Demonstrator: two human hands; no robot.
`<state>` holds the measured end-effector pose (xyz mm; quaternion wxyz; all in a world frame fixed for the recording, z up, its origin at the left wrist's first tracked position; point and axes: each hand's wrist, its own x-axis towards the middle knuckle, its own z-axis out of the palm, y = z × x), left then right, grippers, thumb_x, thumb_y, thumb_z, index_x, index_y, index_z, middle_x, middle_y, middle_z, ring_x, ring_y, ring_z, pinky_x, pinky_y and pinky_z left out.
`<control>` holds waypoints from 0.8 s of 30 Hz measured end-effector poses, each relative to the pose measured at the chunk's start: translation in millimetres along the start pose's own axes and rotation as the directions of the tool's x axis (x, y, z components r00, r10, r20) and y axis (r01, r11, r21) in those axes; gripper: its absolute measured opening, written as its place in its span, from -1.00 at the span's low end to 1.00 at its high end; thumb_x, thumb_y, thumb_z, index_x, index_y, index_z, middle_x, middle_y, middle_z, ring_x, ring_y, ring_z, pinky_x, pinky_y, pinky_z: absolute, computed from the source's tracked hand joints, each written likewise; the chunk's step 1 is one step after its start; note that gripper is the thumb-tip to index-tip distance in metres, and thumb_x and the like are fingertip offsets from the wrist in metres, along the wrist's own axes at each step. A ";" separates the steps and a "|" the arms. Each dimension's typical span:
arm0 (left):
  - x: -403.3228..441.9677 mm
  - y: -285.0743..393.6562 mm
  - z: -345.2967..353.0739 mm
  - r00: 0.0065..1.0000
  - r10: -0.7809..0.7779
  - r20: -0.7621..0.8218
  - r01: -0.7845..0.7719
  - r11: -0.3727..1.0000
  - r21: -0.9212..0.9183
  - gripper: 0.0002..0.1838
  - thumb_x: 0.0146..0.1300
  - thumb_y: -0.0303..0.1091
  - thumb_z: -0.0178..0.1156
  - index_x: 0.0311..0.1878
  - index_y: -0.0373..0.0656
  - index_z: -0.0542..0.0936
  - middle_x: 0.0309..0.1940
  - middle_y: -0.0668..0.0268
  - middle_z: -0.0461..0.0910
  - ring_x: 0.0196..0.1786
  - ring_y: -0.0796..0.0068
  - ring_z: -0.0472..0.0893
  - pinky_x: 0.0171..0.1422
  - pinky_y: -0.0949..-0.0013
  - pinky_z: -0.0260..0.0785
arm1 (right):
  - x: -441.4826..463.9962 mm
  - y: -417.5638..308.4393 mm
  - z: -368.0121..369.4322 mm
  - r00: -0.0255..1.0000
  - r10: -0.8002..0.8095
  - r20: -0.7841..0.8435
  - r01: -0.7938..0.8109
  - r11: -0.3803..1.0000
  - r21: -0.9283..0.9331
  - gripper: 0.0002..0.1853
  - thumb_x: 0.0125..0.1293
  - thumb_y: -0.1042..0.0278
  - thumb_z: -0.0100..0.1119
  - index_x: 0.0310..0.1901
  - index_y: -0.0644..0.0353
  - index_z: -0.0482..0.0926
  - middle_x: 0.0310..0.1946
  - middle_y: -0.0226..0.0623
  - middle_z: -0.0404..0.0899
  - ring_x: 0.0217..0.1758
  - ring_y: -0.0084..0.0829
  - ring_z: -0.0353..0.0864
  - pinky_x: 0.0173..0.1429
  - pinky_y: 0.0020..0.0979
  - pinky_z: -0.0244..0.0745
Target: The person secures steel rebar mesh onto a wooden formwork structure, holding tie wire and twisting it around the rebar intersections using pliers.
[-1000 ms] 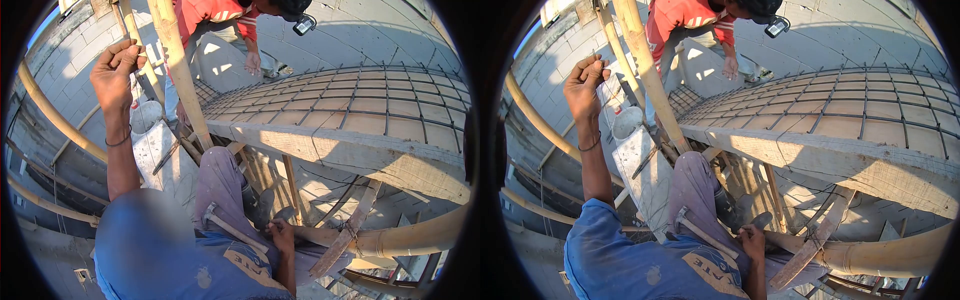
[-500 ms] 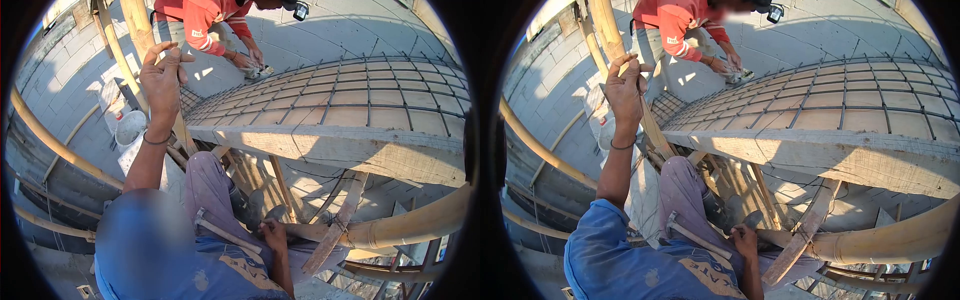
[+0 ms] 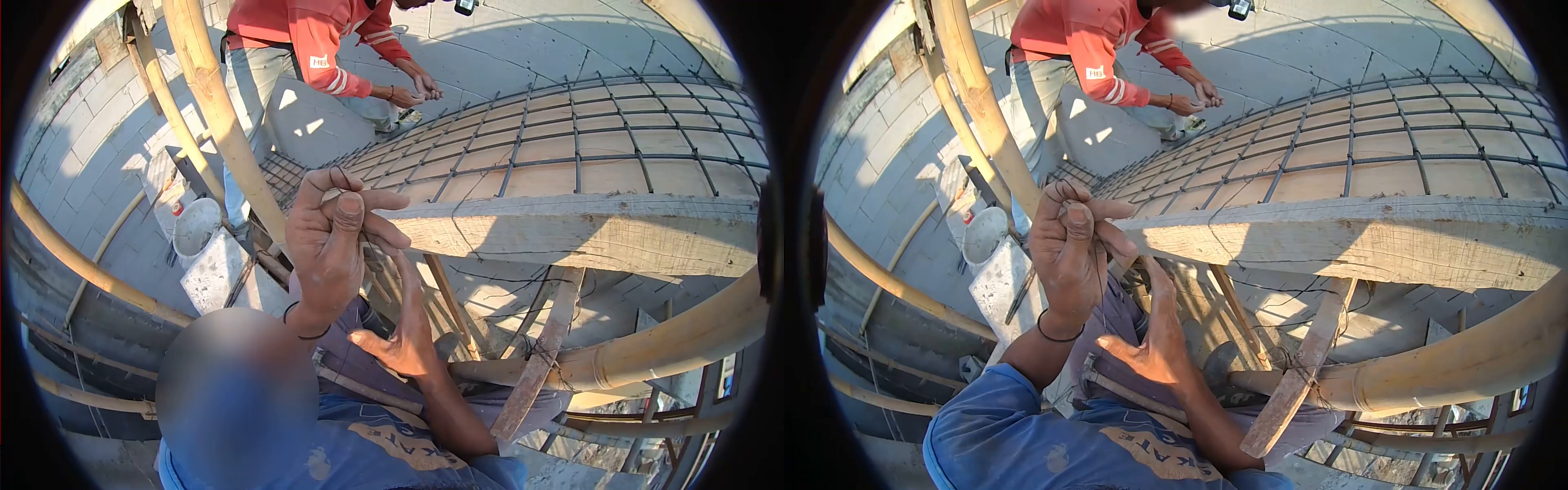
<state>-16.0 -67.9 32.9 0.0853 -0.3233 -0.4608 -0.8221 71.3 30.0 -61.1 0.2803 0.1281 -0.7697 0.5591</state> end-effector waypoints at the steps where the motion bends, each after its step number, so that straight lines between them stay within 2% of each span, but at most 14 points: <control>1: 0.0 0.3 3.1 1.000 0.010 -0.008 -0.011 0.995 -0.095 -0.75 0.57 -0.27 0.03 0.05 -0.27 0.33 -0.15 -0.13 0.70 -0.44 0.41 0.72 -0.36 0.57 0.51 | 1.7 1.6 7.8 1.000 -0.006 -0.003 0.006 1.000 0.000 -0.09 0.24 0.12 0.46 0.46 0.40 0.17 0.37 0.17 0.33 0.53 0.00 0.25 0.53 -0.10 0.19; 3: 6.5 3.5 -0.4 1.000 0.015 0.002 -0.015 0.994 -0.113 -0.74 0.57 -0.25 0.03 0.07 -0.26 0.35 -0.14 -0.12 0.70 -0.44 0.42 0.72 -0.40 0.58 0.51 | 6.1 8.7 20.8 0.992 0.010 0.127 -0.024 0.994 0.105 -0.09 0.27 0.20 0.43 0.49 0.34 0.07 0.28 0.16 0.43 0.43 -0.03 0.38 0.46 -0.15 0.28; 4: 14.7 8.6 -5.2 0.999 0.031 -0.012 -0.032 0.989 -0.144 -0.74 0.58 -0.25 0.02 0.09 -0.27 0.34 -0.14 -0.13 0.70 -0.44 0.38 0.73 -0.44 0.58 0.51 | 2.8 5.7 25.1 0.984 0.130 0.122 -0.145 0.981 0.128 -0.34 0.36 0.30 0.34 0.40 0.28 0.29 0.01 0.00 0.66 0.12 -0.15 0.67 0.18 -0.25 0.51; 5: 24.4 13.8 -11.5 0.999 0.045 -0.026 -0.049 0.983 -0.176 -0.73 0.58 -0.25 0.01 0.10 -0.27 0.33 -0.14 -0.14 0.70 -0.43 0.35 0.75 -0.48 0.58 0.52 | -2.3 7.2 24.7 0.985 0.124 0.119 -0.139 0.982 0.125 -0.34 0.36 0.30 0.34 0.40 0.28 0.29 0.01 0.00 0.66 0.12 -0.15 0.67 0.18 -0.25 0.51; 7: 48.3 26.1 -33.0 0.993 -0.064 -0.098 0.030 0.947 -0.319 -0.71 0.58 -0.25 0.01 0.15 -0.28 0.36 -0.10 -0.07 0.70 -0.39 0.47 0.75 -0.48 0.63 0.53 | -14.8 12.4 20.3 0.907 0.357 0.223 -0.393 0.908 0.145 -0.66 0.44 0.41 0.23 0.20 0.26 0.53 -0.24 -0.14 0.73 -0.25 -0.31 0.75 -0.16 -0.38 0.57; 8: 62.4 32.1 -46.5 0.984 -0.136 -0.117 0.079 0.913 -0.399 -0.69 0.58 -0.24 0.02 0.17 -0.29 0.38 -0.10 -0.03 0.70 -0.35 0.52 0.75 -0.48 0.65 0.53 | -18.4 11.9 15.9 0.907 0.358 0.221 -0.393 0.909 0.140 -0.66 0.44 0.41 0.23 0.20 0.26 0.53 -0.24 -0.14 0.73 -0.25 -0.31 0.75 -0.16 -0.38 0.57; 10: 91.1 30.7 -76.0 0.958 -0.258 -0.124 0.158 0.838 -0.523 -0.69 0.57 -0.25 0.04 0.17 -0.29 0.41 -0.13 0.05 0.70 -0.36 0.58 0.73 -0.47 0.68 0.54 | -26.0 7.2 6.5 0.996 0.057 0.067 -0.065 0.990 0.124 -0.83 0.47 0.45 0.17 0.00 0.31 0.63 -0.22 -0.09 0.74 -0.34 -0.37 0.75 -0.28 -0.48 0.54; 12: 106.5 20.7 -98.9 0.919 -0.378 -0.108 0.228 0.737 -0.636 -0.69 0.57 -0.26 0.05 0.18 -0.29 0.43 -0.16 0.13 0.70 -0.37 0.64 0.70 -0.45 0.70 0.54 | -33.9 -0.8 1.9 0.995 0.085 0.046 -0.093 0.977 0.192 -0.81 0.50 0.40 0.16 0.00 0.30 0.65 -0.40 -0.28 0.60 -0.47 -0.53 0.54 -0.38 -0.52 0.39; 13: 111.7 13.0 -108.3 0.904 -0.396 -0.164 0.234 0.777 -0.585 -0.71 0.56 -0.27 0.06 0.15 -0.29 0.47 -0.24 0.20 0.68 -0.42 0.68 0.65 -0.50 0.71 0.48 | -37.0 -2.5 -1.1 0.994 0.108 0.030 -0.112 0.959 0.261 -0.78 0.53 0.34 0.15 0.00 0.30 0.67 -0.59 -0.47 0.46 -0.60 -0.69 0.34 -0.48 -0.55 0.25; 14: 113.8 4.6 -114.4 0.885 -0.408 -0.222 0.242 0.812 -0.531 -0.72 0.56 -0.28 0.07 0.13 -0.28 0.52 -0.33 0.27 0.66 -0.47 0.72 0.60 -0.54 0.72 0.43 | -42.1 0.6 -9.6 0.984 0.132 0.119 -0.150 0.975 0.161 -0.79 0.49 0.44 0.16 0.04 0.36 0.60 -0.16 -0.05 0.74 -0.26 -0.40 0.76 -0.22 -0.48 0.56; 15: 111.7 -5.1 -118.6 0.887 -0.408 -0.218 0.240 0.808 -0.537 -0.72 0.56 -0.28 0.07 0.13 -0.28 0.52 -0.33 0.27 0.66 -0.47 0.72 0.60 -0.54 0.72 0.43 | -46.0 3.6 -13.2 0.984 0.131 0.117 -0.148 0.977 0.153 -0.79 0.49 0.44 0.16 0.04 0.36 0.60 -0.16 -0.05 0.74 -0.26 -0.40 0.76 -0.22 -0.48 0.56; 18: 99.1 -24.3 -117.8 0.973 -0.058 -0.225 0.073 0.996 0.058 -0.69 0.55 -0.26 0.10 0.10 -0.33 0.60 -0.51 0.39 0.58 -0.58 0.76 0.45 -0.59 0.66 0.20 | -59.5 12.6 -18.9 0.973 0.180 0.142 -0.193 0.978 0.082 -0.81 0.49 0.46 0.14 0.02 0.36 0.62 -0.23 -0.12 0.73 -0.38 -0.51 0.67 -0.31 -0.49 0.49; 20: 98.9 -27.9 -119.1 0.977 -0.072 -0.203 0.088 0.994 0.070 -0.68 0.55 -0.25 0.10 0.11 -0.34 0.59 -0.50 0.39 0.59 -0.58 0.76 0.46 -0.57 0.66 0.23 | -68.1 15.4 -17.4 0.963 0.237 0.127 -0.253 0.959 0.130 -0.80 0.52 0.48 0.07 0.00 0.32 0.66 -0.68 -0.44 0.40 -0.62 -0.71 0.31 -0.51 -0.53 0.17; 24: 105.9 -43.5 -119.3 0.949 -0.270 -0.162 0.272 0.962 -0.012 -0.62 0.56 -0.23 0.08 0.21 -0.36 0.54 -0.36 0.31 0.68 -0.47 0.71 0.57 -0.40 0.65 0.43 | -79.8 12.8 -11.5 0.945 0.305 0.116 -0.319 0.939 0.131 -0.81 0.52 0.48 0.04 -0.03 0.33 0.65 -0.67 -0.48 0.40 -0.62 -0.74 0.28 -0.52 -0.54 0.13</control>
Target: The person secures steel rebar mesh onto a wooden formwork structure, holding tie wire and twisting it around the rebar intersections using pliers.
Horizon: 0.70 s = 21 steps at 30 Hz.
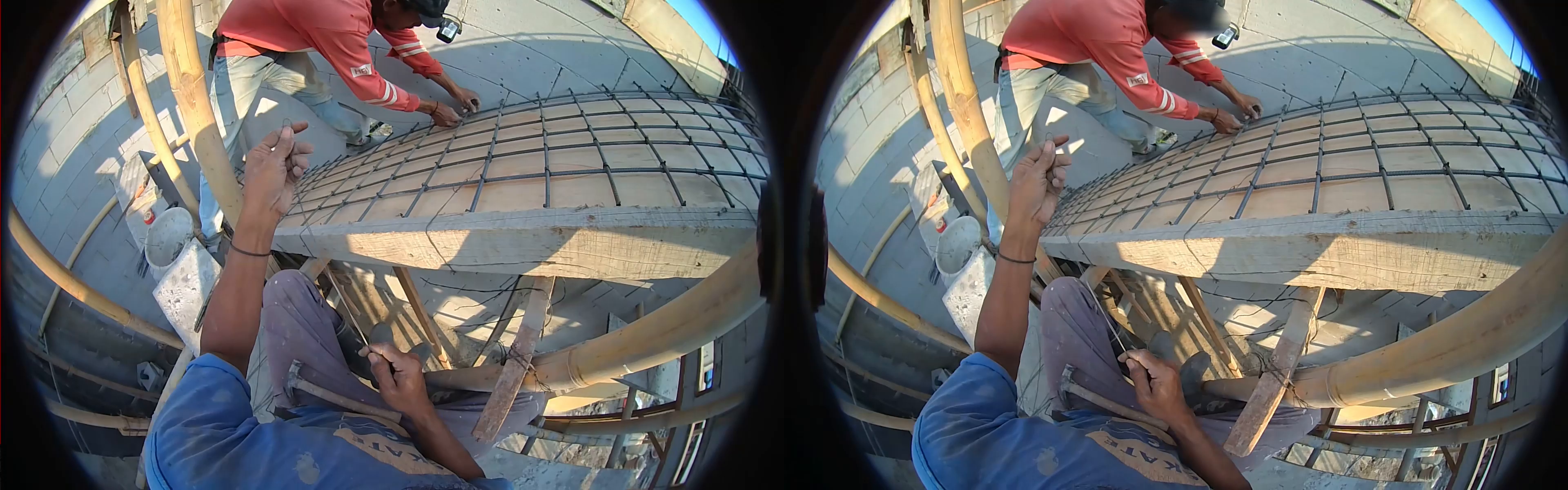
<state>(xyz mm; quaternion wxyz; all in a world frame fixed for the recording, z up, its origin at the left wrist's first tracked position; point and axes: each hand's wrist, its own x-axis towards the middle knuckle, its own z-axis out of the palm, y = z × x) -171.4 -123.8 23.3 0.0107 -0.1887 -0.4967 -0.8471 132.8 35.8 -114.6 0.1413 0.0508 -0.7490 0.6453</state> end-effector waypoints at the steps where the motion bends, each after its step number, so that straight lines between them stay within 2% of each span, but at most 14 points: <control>1: -4.1 -6.1 3.8 1.000 0.000 0.001 0.000 1.000 0.000 -0.62 0.56 -0.23 0.08 0.21 -0.36 0.54 -0.36 0.31 0.68 -0.47 0.71 0.57 -0.40 0.65 0.43 | -1.8 8.8 2.4 0.999 0.050 -0.010 -0.050 0.998 0.046 -0.81 0.53 0.47 0.02 -0.05 0.33 0.63 -0.66 -0.50 0.38 -0.64 -0.74 0.25 -0.53 -0.55 0.11; 3: -30.7 -20.3 31.3 0.994 -0.108 0.017 0.107 0.993 0.053 -0.53 0.56 -0.22 0.08 0.37 -0.33 0.43 -0.15 0.22 0.71 -0.28 0.61 0.68 -0.20 0.63 0.58 | -0.3 15.5 3.1 0.995 0.093 -0.016 -0.092 0.991 0.093 -0.81 0.54 0.45 0.00 -0.07 0.33 0.61 -0.65 -0.52 0.37 -0.65 -0.74 0.22 -0.54 -0.56 0.10; 5: -67.6 -39.6 42.5 0.964 -0.231 0.128 0.224 0.972 0.068 -0.48 0.57 -0.25 0.06 0.46 -0.34 0.32 -0.04 0.16 0.69 -0.17 0.50 0.71 -0.07 0.51 0.63 | 1.3 17.5 3.5 0.938 0.346 -0.006 -0.324 0.884 0.336 -0.79 0.55 0.42 -0.02 -0.10 0.32 0.62 -0.63 -0.54 0.37 -0.61 -0.75 0.27 -0.51 -0.57 0.13; 6: -88.3 -50.9 45.5 0.954 -0.260 0.147 0.250 0.965 0.081 -0.50 0.57 -0.27 0.05 0.44 -0.34 0.35 -0.08 0.15 0.69 -0.18 0.48 0.71 -0.07 0.47 0.65 | 3.1 18.5 3.7 0.938 0.345 -0.006 -0.323 0.884 0.338 -0.79 0.55 0.42 -0.02 -0.10 0.32 0.62 -0.63 -0.54 0.37 -0.61 -0.75 0.27 -0.51 -0.57 0.13; 8: -124.3 -65.1 48.5 0.941 -0.293 0.167 0.280 0.955 0.095 -0.52 0.57 -0.30 0.04 0.43 -0.34 0.37 -0.12 0.15 0.70 -0.19 0.45 0.71 -0.07 0.43 0.66 | 6.8 20.4 3.8 0.899 0.437 0.035 -0.393 0.768 0.505 -0.77 0.57 0.37 -0.03 -0.08 0.31 0.61 -0.63 -0.57 0.35 -0.61 -0.78 0.24 -0.52 -0.59 0.12; 10: -148.5 -71.8 50.0 0.945 -0.297 0.136 0.284 0.953 0.107 -0.57 0.57 -0.33 0.05 0.38 -0.34 0.44 -0.27 0.19 0.67 -0.29 0.50 0.68 -0.17 0.44 0.63 | 7.5 21.9 2.7 0.900 0.432 0.054 -0.406 0.788 0.462 -0.77 0.57 0.38 -0.03 -0.07 0.31 0.61 -0.63 -0.56 0.35 -0.61 -0.77 0.25 -0.53 -0.58 0.12; 11: -149.7 -73.7 46.3 0.943 -0.305 0.132 0.293 0.951 0.104 -0.57 0.57 -0.33 0.05 0.38 -0.34 0.44 -0.27 0.19 0.67 -0.29 0.50 0.68 -0.17 0.44 0.63 | 6.9 22.7 2.4 0.903 0.424 0.076 -0.415 0.809 0.417 -0.77 0.57 0.38 -0.03 -0.07 0.32 0.60 -0.63 -0.56 0.36 -0.60 -0.76 0.25 -0.53 -0.57 0.12; 13: -148.8 -79.9 32.2 0.960 -0.259 0.104 0.252 0.965 0.078 -0.60 0.56 -0.34 0.06 0.34 -0.35 0.49 -0.42 0.30 0.60 -0.46 0.58 0.57 -0.35 0.48 0.52 | 6.0 26.8 4.8 0.912 0.399 0.100 -0.404 0.826 0.394 -0.77 0.57 0.38 -0.03 -0.07 0.31 0.61 -0.63 -0.54 0.37 -0.60 -0.75 0.27 -0.52 -0.58 0.14; 14: -144.1 -84.9 28.9 0.969 -0.236 0.074 0.234 0.972 0.034 -0.60 0.56 -0.35 0.06 0.34 -0.35 0.49 -0.46 0.37 0.55 -0.56 0.66 0.41 -0.48 0.54 0.32 | 5.8 28.5 6.6 0.924 0.362 0.124 -0.381 0.846 0.374 -0.77 0.57 0.38 -0.03 -0.06 0.31 0.61 -0.63 -0.53 0.38 -0.59 -0.75 0.29 -0.51 -0.58 0.16; 15: -138.6 -84.6 23.5 0.969 -0.236 0.071 0.234 0.972 0.035 -0.60 0.56 -0.35 0.06 0.34 -0.35 0.49 -0.46 0.37 0.55 -0.56 0.66 0.41 -0.48 0.54 0.32 | 5.2 29.1 8.7 0.923 0.362 0.127 -0.383 0.844 0.375 -0.77 0.57 0.38 -0.03 -0.06 0.31 0.61 -0.63 -0.53 0.38 -0.59 -0.75 0.29 -0.51 -0.58 0.16; 17: -121.8 -77.1 14.0 0.957 -0.288 0.043 0.292 0.946 -0.145 -0.61 0.56 -0.37 0.06 0.34 -0.35 0.48 -0.46 0.41 0.53 -0.56 0.71 0.34 -0.51 0.56 0.22 | 6.0 30.0 14.0 0.927 0.343 0.149 -0.373 0.880 0.294 -0.77 0.57 0.38 -0.02 -0.07 0.31 0.61 -0.61 -0.46 0.45 -0.58 -0.71 0.35 -0.49 -0.57 0.24; 18: -112.1 -76.0 10.4 0.953 -0.303 0.007 0.301 0.944 -0.135 -0.60 0.55 -0.37 0.06 0.34 -0.37 0.46 -0.46 0.44 0.52 -0.55 0.76 0.30 -0.51 0.59 0.15 | 6.7 30.3 16.2 0.930 0.336 0.151 -0.367 0.880 0.300 -0.77 0.57 0.38 -0.02 -0.07 0.31 0.61 -0.61 -0.46 0.45 -0.58 -0.71 0.35 -0.49 -0.57 0.24; 21: -76.3 -78.5 -5.9 0.942 -0.327 -0.075 0.318 0.941 -0.113 -0.60 0.55 -0.37 0.07 0.34 -0.38 0.45 -0.46 0.45 0.51 -0.56 0.77 0.26 -0.53 0.61 0.13 | 4.4 34.5 21.5 0.915 0.357 0.189 -0.402 0.854 0.331 -0.77 0.56 0.37 0.00 -0.08 0.31 0.62 -0.57 -0.38 0.53 -0.58 -0.69 0.40 -0.47 -0.56 0.30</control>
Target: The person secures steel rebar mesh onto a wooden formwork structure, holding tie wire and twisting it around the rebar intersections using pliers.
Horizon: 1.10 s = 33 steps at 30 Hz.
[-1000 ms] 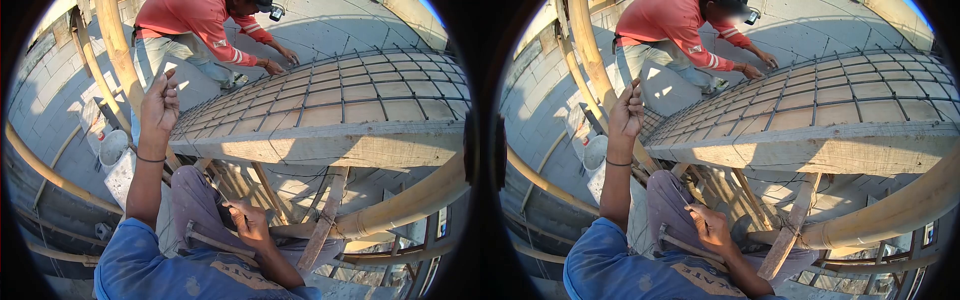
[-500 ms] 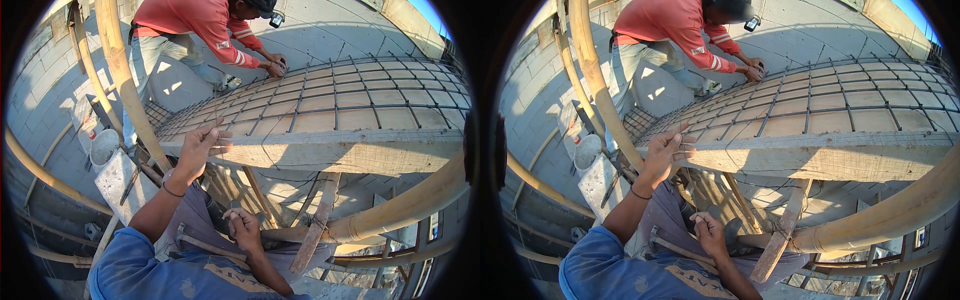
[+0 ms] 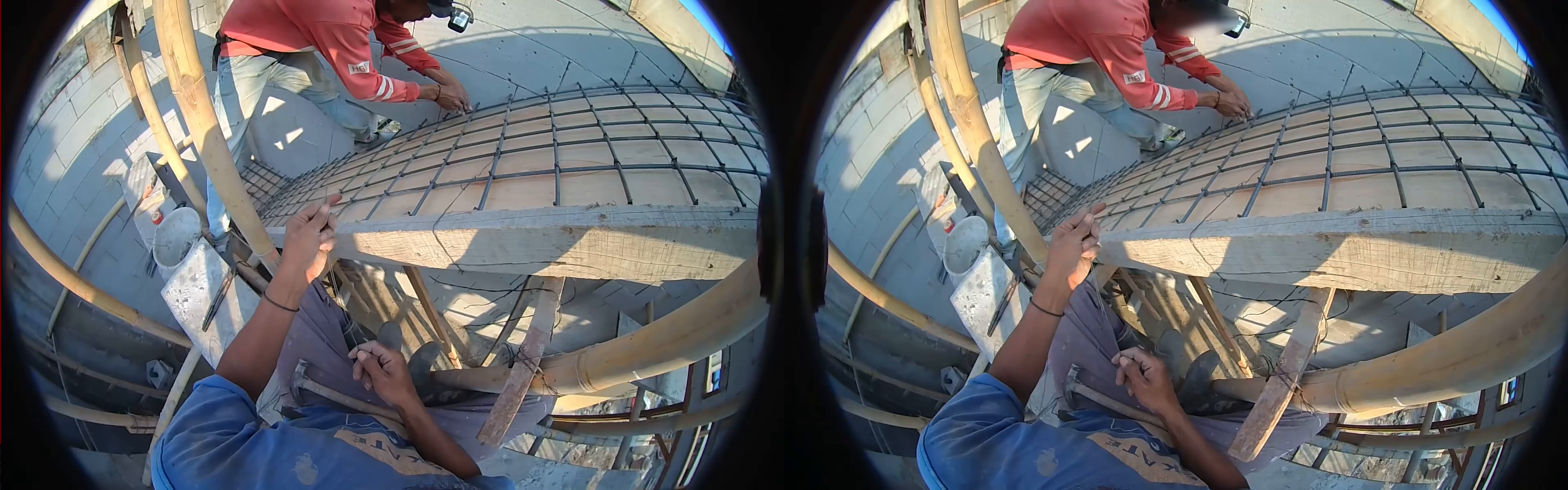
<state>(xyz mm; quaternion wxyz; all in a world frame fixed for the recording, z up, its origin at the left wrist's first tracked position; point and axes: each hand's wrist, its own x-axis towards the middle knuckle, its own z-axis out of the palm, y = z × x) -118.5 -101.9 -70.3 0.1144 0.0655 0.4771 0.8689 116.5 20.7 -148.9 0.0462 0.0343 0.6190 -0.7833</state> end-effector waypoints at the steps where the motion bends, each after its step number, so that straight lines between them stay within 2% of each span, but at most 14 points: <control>1: 14.6 3.6 -7.1 0.999 -0.033 -0.013 0.033 0.999 -0.013 -0.62 0.55 -0.41 0.05 0.31 -0.42 0.48 -0.46 0.43 0.51 -0.55 0.75 0.27 -0.53 0.57 0.12 | 0.3 6.2 -1.9 1.000 0.010 0.011 -0.010 1.000 -0.004 -0.78 0.56 0.37 0.00 -0.09 0.32 0.62 -0.55 -0.35 0.56 -0.58 -0.68 0.40 -0.48 -0.55 0.31; 2: 35.6 4.1 -19.5 0.999 -0.031 -0.019 0.031 0.999 -0.009 -0.62 0.55 -0.41 0.05 0.31 -0.42 0.48 -0.46 0.43 0.51 -0.55 0.75 0.27 -0.53 0.57 0.12 | 0.1 13.2 -4.3 0.999 0.022 0.024 -0.022 1.000 -0.009 -0.78 0.55 0.38 0.01 -0.10 0.33 0.62 -0.53 -0.33 0.59 -0.59 -0.67 0.41 -0.49 -0.54 0.32; 4: 75.1 2.9 -46.2 0.998 -0.059 0.009 0.053 0.943 0.329 -0.66 0.53 -0.40 0.08 0.21 -0.43 0.56 -0.39 0.35 0.60 -0.54 0.73 0.31 -0.53 0.57 0.14 | -4.7 26.8 -13.6 0.998 0.066 -0.025 -0.066 0.998 0.005 -0.78 0.55 0.39 0.02 -0.11 0.32 0.63 -0.53 -0.33 0.59 -0.59 -0.67 0.41 -0.49 -0.55 0.31; 5: 86.6 7.0 -51.4 0.998 -0.055 0.003 0.051 0.943 0.328 -0.66 0.53 -0.40 0.08 0.21 -0.43 0.56 -0.39 0.35 0.60 -0.54 0.73 0.31 -0.53 0.57 0.14 | -5.9 33.1 -21.9 0.991 0.102 -0.081 -0.101 0.995 0.014 -0.79 0.54 0.40 0.02 -0.11 0.32 0.63 -0.53 -0.34 0.60 -0.60 -0.68 0.40 -0.50 -0.55 0.30; 7: 104.2 11.9 -56.6 0.997 -0.068 -0.036 0.075 0.761 0.644 -0.71 0.48 -0.40 0.12 0.07 -0.45 0.64 -0.35 0.26 0.67 -0.53 0.70 0.35 -0.53 0.51 0.18 | -9.0 47.4 -42.6 0.982 0.122 -0.146 -0.124 0.992 -0.009 -0.80 0.53 0.41 0.03 -0.12 0.31 0.64 -0.53 -0.34 0.60 -0.60 -0.68 0.40 -0.50 -0.56 0.29; 10: 119.3 4.2 -61.9 0.999 -0.025 -0.038 0.044 0.670 0.741 -0.74 0.43 -0.43 0.13 -0.02 -0.44 0.68 -0.36 0.20 0.71 -0.52 0.65 0.41 -0.50 0.45 0.23 | -10.0 77.9 -75.0 0.953 0.145 -0.267 -0.160 0.987 -0.033 -0.82 0.51 0.44 0.06 -0.12 0.30 0.66 -0.54 -0.35 0.61 -0.62 -0.68 0.40 -0.52 -0.57 0.26; 12: 124.1 -6.0 -67.7 0.999 -0.054 -0.009 0.043 0.681 0.731 -0.75 0.40 -0.45 0.13 -0.04 -0.43 0.69 -0.38 0.22 0.72 -0.52 0.62 0.43 -0.48 0.42 0.25 | -8.4 91.0 -84.7 0.904 0.172 -0.392 -0.190 0.982 -0.007 -0.84 0.49 0.45 0.09 -0.14 0.31 0.66 -0.54 -0.34 0.62 -0.64 -0.66 0.40 -0.55 -0.56 0.26; 17: 116.2 -28.0 -71.5 0.993 -0.114 -0.009 0.086 0.694 0.715 -0.78 0.35 -0.49 0.14 -0.15 -0.39 0.73 -0.45 0.27 0.73 -0.51 0.56 0.49 -0.40 0.38 0.33 | -5.1 105.4 -84.5 0.859 0.272 -0.433 -0.247 0.962 0.115 -0.85 0.46 0.45 0.12 -0.17 0.33 0.65 -0.54 -0.31 0.62 -0.66 -0.62 0.42 -0.57 -0.54 0.28; 19: 121.6 -40.4 -77.5 0.995 0.087 0.055 -0.092 0.509 0.856 -0.80 0.29 -0.48 0.17 -0.19 -0.33 0.75 -0.51 0.26 0.73 -0.49 0.51 0.60 -0.33 0.32 0.44 | -2.7 114.1 -85.7 0.863 0.277 -0.423 -0.255 0.961 0.108 -0.85 0.45 0.45 0.12 -0.19 0.33 0.65 -0.55 -0.30 0.61 -0.66 -0.60 0.43 -0.57 -0.54 0.29; 22: 123.4 -39.8 -71.8 0.982 0.169 0.088 -0.133 0.278 0.951 -0.77 0.22 -0.49 0.17 -0.15 -0.24 0.77 -0.51 0.15 0.73 -0.40 0.29 0.72 -0.21 0.23 0.54 | -1.1 118.3 -86.6 0.860 0.313 -0.403 -0.300 0.949 0.097 -0.85 0.44 0.45 0.13 -0.20 0.33 0.64 -0.56 -0.31 0.61 -0.67 -0.60 0.43 -0.58 -0.53 0.29; 23: 128.6 -42.6 -74.2 0.982 0.166 0.093 -0.137 0.278 0.951 -0.77 0.22 -0.49 0.17 -0.15 -0.24 0.77 -0.51 0.15 0.73 -0.40 0.29 0.72 -0.21 0.23 0.54 | -0.2 118.3 -86.8 0.859 0.315 -0.404 -0.302 0.948 0.097 -0.85 0.43 0.44 0.14 -0.21 0.34 0.64 -0.56 -0.31 0.61 -0.66 -0.60 0.43 -0.58 -0.53 0.29; 25: 148.5 -53.9 -83.6 0.924 0.256 0.284 -0.265 -0.108 0.958 -0.73 0.15 -0.50 0.16 -0.13 -0.18 0.77 -0.42 0.03 0.72 -0.28 0.05 0.73 -0.12 0.13 0.57 | 0.6 118.0 -87.4 0.857 0.315 -0.409 -0.302 0.948 0.098 -0.85 0.42 0.44 0.15 -0.21 0.34 0.64 -0.56 -0.31 0.61 -0.66 -0.60 0.43 -0.58 -0.52 0.29; 28: 176.8 -65.2 -84.5 0.876 0.275 0.397 -0.382 -0.107 0.918 -0.73 0.11 -0.50 0.18 -0.15 -0.12 0.78 -0.37 0.02 0.70 -0.23 -0.04 0.69 -0.07 0.06 0.56 | 1.7 117.3 -88.0 0.843 0.319 -0.432 -0.314 0.946 0.086 -0.85 0.41 0.43 0.17 -0.22 0.35 0.64 -0.57 -0.30 0.61 -0.65 -0.60 0.44 -0.58 -0.53 0.29; 33: 215.6 -74.4 -62.0 0.892 0.243 0.381 -0.340 -0.194 0.920 -0.77 0.08 -0.47 0.26 -0.17 -0.09 0.77 -0.31 0.02 0.71 -0.18 -0.04 0.70 -0.03 0.02 0.56 | 2.7 123.9 -89.1 0.833 0.298 -0.467 -0.318 0.947 0.039 -0.86 0.39 0.45 0.17 -0.23 0.36 0.64 -0.57 -0.29 0.61 -0.66 -0.60 0.45 -0.58 -0.52 0.28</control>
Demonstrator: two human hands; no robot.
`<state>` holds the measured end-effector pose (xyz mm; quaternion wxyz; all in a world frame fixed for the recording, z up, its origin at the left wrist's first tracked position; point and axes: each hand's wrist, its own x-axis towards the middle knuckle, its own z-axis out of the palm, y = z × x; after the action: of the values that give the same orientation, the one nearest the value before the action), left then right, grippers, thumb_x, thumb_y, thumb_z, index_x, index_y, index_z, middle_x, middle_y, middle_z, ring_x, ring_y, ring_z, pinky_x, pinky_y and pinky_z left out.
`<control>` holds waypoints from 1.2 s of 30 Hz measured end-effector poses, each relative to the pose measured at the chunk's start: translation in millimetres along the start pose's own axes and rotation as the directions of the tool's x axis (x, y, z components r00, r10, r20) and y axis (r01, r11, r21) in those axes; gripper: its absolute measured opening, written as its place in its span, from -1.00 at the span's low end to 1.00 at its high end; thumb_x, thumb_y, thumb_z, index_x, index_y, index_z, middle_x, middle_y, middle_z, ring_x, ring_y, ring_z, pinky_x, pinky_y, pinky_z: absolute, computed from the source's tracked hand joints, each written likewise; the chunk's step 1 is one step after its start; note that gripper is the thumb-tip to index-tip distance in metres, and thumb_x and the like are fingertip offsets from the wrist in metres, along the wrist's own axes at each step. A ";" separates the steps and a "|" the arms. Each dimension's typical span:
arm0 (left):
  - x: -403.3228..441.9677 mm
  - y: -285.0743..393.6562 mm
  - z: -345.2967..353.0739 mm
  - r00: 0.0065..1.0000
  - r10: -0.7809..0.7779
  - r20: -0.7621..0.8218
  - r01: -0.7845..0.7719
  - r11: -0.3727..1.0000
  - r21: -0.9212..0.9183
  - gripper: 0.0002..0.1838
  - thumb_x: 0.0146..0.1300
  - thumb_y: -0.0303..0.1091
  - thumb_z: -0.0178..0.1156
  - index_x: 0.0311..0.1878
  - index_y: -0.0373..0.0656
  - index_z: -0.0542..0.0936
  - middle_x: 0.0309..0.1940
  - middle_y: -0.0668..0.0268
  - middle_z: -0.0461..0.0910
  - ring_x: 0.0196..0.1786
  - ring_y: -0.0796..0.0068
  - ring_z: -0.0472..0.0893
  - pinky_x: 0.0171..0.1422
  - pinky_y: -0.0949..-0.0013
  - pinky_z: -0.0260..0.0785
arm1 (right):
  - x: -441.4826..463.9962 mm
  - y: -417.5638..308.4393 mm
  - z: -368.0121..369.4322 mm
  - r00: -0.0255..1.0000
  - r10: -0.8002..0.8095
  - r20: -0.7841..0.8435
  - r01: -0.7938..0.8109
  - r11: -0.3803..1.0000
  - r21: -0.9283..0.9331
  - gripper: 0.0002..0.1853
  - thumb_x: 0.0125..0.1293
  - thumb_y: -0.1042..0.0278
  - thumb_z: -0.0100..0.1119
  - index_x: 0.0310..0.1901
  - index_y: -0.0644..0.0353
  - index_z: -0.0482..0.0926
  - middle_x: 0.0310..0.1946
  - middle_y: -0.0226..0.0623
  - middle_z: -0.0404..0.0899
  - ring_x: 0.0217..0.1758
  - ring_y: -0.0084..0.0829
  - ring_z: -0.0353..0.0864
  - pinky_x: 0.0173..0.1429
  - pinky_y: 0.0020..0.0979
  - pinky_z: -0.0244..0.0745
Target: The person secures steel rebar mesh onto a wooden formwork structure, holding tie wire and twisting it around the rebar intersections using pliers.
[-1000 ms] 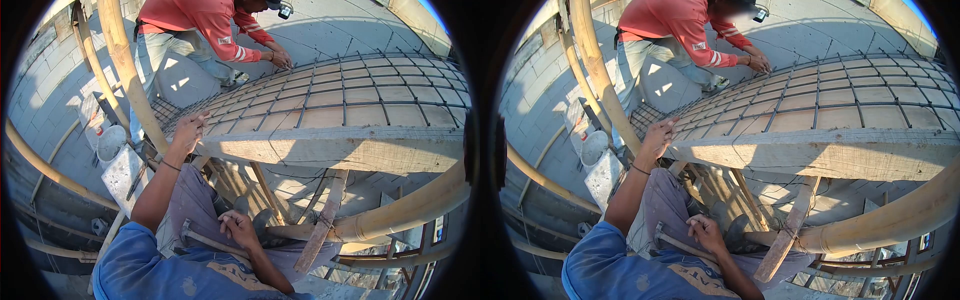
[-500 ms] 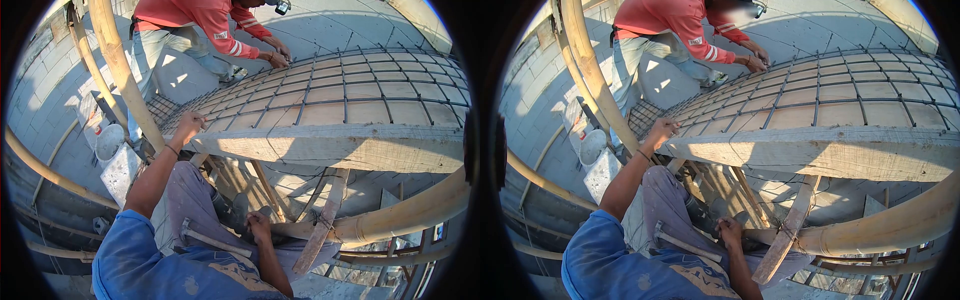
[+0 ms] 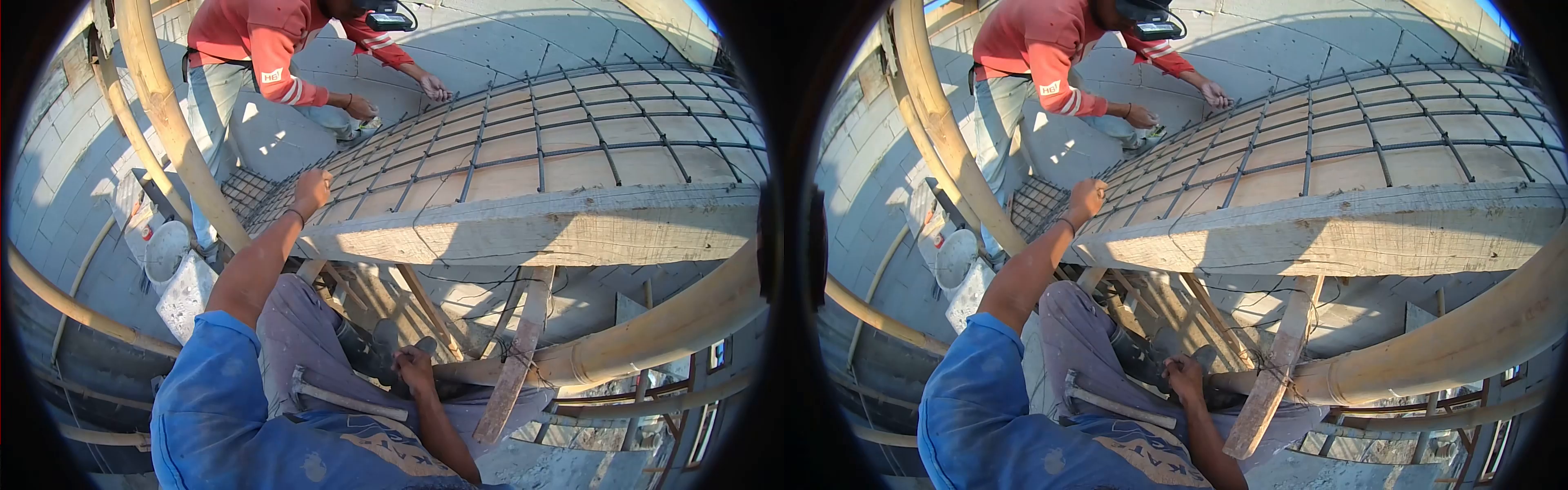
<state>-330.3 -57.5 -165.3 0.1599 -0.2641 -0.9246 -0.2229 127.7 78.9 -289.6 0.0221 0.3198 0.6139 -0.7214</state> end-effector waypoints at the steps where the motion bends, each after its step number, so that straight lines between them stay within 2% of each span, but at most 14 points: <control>1: 5.1 1.9 5.2 0.997 -0.062 0.047 0.060 0.997 0.037 -0.78 0.08 -0.46 0.27 -0.18 -0.09 0.77 -0.28 0.03 0.72 -0.16 -0.06 0.70 -0.01 0.00 0.55 | 1.3 2.3 -0.7 1.000 -0.003 -0.004 0.003 1.000 -0.002 -0.86 0.39 0.45 0.17 -0.23 0.36 0.64 -0.57 -0.29 0.61 -0.66 -0.60 0.45 -0.58 -0.52 0.28; 5: 0.3 20.2 21.7 0.984 -0.179 -0.006 0.179 0.983 0.043 -0.81 0.11 -0.45 0.26 -0.19 -0.16 0.74 -0.21 -0.01 0.72 -0.09 -0.06 0.71 0.03 0.00 0.56 | 3.3 6.3 -2.6 0.999 -0.032 -0.006 0.032 0.999 -0.043 -0.86 0.37 0.45 0.17 -0.23 0.36 0.64 -0.57 -0.29 0.61 -0.68 -0.60 0.44 -0.60 -0.52 0.27; 7: -2.7 27.4 33.1 0.903 -0.419 -0.096 0.411 0.907 -0.087 -0.84 0.14 -0.46 0.24 -0.22 -0.19 0.73 -0.18 -0.05 0.71 -0.04 -0.09 0.70 0.06 -0.01 0.56 | 4.9 9.5 -3.0 0.999 -0.043 -0.017 0.042 0.996 -0.075 -0.86 0.37 0.45 0.17 -0.23 0.36 0.64 -0.57 -0.28 0.61 -0.68 -0.60 0.44 -0.61 -0.52 0.27; 10: -16.8 30.9 44.8 0.919 -0.388 -0.078 0.383 0.921 -0.063 -0.82 0.15 -0.47 0.21 -0.19 -0.20 0.73 -0.18 -0.06 0.71 -0.03 -0.13 0.70 0.07 -0.01 0.56 | 13.1 21.9 -4.2 0.992 -0.128 -0.025 0.122 0.979 -0.165 -0.85 0.37 0.43 0.18 -0.21 0.34 0.65 -0.57 -0.30 0.62 -0.68 -0.61 0.44 -0.62 -0.52 0.25; 13: -15.9 21.2 50.2 0.887 -0.450 -0.102 0.442 0.892 -0.094 -0.81 0.13 -0.49 0.22 -0.18 -0.19 0.71 -0.17 -0.06 0.71 -0.01 -0.15 0.68 0.08 -0.01 0.55 | 10.5 17.3 -2.7 0.988 -0.151 0.006 0.145 0.934 -0.328 -0.83 0.37 0.37 0.19 -0.20 0.31 0.67 -0.54 -0.28 0.67 -0.62 -0.54 0.54 -0.51 -0.43 0.38; 18: -16.6 14.6 57.5 0.919 -0.393 -0.027 0.393 0.920 -0.009 -0.82 0.11 -0.48 0.24 -0.20 -0.22 0.69 -0.13 -0.08 0.70 0.03 -0.14 0.67 0.11 0.01 0.55 | 4.9 6.1 6.3 0.955 -0.291 0.062 0.273 0.773 -0.573 -0.77 0.33 0.25 0.24 -0.19 0.26 0.70 -0.47 -0.17 0.72 -0.40 -0.38 0.73 -0.17 -0.31 0.55; 22: -17.4 9.5 60.2 0.916 -0.401 0.025 0.401 0.916 -0.026 -0.84 0.11 -0.46 0.25 -0.24 -0.30 0.67 -0.14 -0.14 0.69 0.03 -0.16 0.66 0.12 0.03 0.54 | -3.5 -3.4 10.7 0.938 -0.332 0.097 0.319 0.723 -0.613 -0.77 0.32 0.25 0.26 -0.18 0.26 0.70 -0.47 -0.16 0.72 -0.38 -0.38 0.73 -0.18 -0.30 0.55; 25: -16.0 3.7 65.6 0.915 -0.399 0.057 0.401 0.915 -0.037 -0.81 0.13 -0.47 0.22 -0.19 -0.32 0.66 -0.13 -0.16 0.68 0.03 -0.16 0.67 0.13 0.03 0.54 | -17.8 -27.8 12.3 0.976 -0.154 0.157 0.212 0.852 -0.479 -0.72 0.28 0.19 0.33 -0.11 0.21 0.69 -0.34 -0.12 0.73 -0.28 -0.20 0.75 -0.09 -0.22 0.59; 27: -15.9 3.2 66.7 0.914 -0.406 0.026 0.406 0.912 -0.060 -0.77 0.15 -0.48 0.20 -0.12 -0.33 0.62 -0.11 -0.16 0.68 0.04 -0.14 0.67 0.14 0.03 0.54 | -27.1 -36.6 17.3 0.884 -0.267 0.383 0.391 0.872 -0.295 -0.63 0.27 0.14 0.38 -0.04 0.24 0.65 -0.24 -0.09 0.71 -0.21 -0.17 0.73 -0.04 -0.20 0.59; 28: -11.6 -3.5 71.2 0.925 -0.378 0.038 0.379 0.925 -0.029 -0.74 0.16 -0.48 0.19 -0.07 -0.34 0.59 -0.10 -0.16 0.68 0.05 -0.14 0.67 0.13 0.03 0.54 | -32.8 -42.1 21.5 0.888 -0.237 0.394 0.366 0.883 -0.295 -0.63 0.27 0.14 0.38 -0.04 0.24 0.65 -0.24 -0.09 0.71 -0.21 -0.17 0.73 -0.04 -0.20 0.59; 30: -12.2 -5.4 76.2 0.917 -0.399 -0.002 0.399 0.917 -0.015 -0.67 0.20 -0.49 0.17 0.04 -0.37 0.50 -0.09 -0.19 0.68 0.05 -0.15 0.68 0.13 0.03 0.54 | -47.5 -51.2 30.6 0.710 -0.326 0.624 0.581 0.772 -0.258 -0.55 0.20 0.17 0.46 0.05 0.22 0.62 -0.02 -0.17 0.63 0.06 -0.24 0.66 0.14 -0.23 0.52; 31: -14.0 2.8 63.7 0.902 -0.430 0.034 0.431 0.901 -0.056 -0.62 0.21 -0.49 0.17 0.09 -0.41 0.46 -0.10 -0.21 0.67 0.04 -0.15 0.68 0.13 0.02 0.55 | -52.9 -56.2 35.6 0.715 -0.287 0.637 0.545 0.799 -0.252 -0.55 0.20 0.17 0.46 0.05 0.22 0.62 -0.02 -0.17 0.63 0.06 -0.24 0.66 0.14 -0.23 0.52; 33: -11.6 0.5 67.6 0.893 -0.450 -0.008 0.448 0.892 -0.062 -0.58 0.17 -0.46 0.25 0.07 -0.43 0.45 -0.12 -0.20 0.68 0.01 -0.14 0.69 0.11 0.04 0.56 | -62.7 -60.9 43.7 0.708 -0.285 0.646 0.657 0.603 -0.453 -0.56 0.16 0.20 0.48 0.03 0.20 0.62 0.06 -0.17 0.51 0.20 -0.18 0.55 0.25 -0.17 0.46; 36: -19.7 4.8 63.6 0.889 -0.446 -0.101 0.437 0.894 -0.098 -0.62 0.07 -0.43 0.28 -0.03 -0.37 0.54 -0.16 -0.15 0.70 0.01 -0.15 0.68 0.13 0.07 0.55 | -69.8 -59.9 47.7 0.699 -0.261 0.666 0.679 0.536 -0.502 -0.55 0.11 0.22 0.50 -0.01 0.22 0.61 0.07 -0.19 0.44 0.23 -0.12 0.49 0.31 -0.14 0.42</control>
<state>-323.0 -30.5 -226.0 0.1512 -0.0385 -0.9403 -0.3024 137.0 25.5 -201.3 0.1043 -0.1074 0.8785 -0.4536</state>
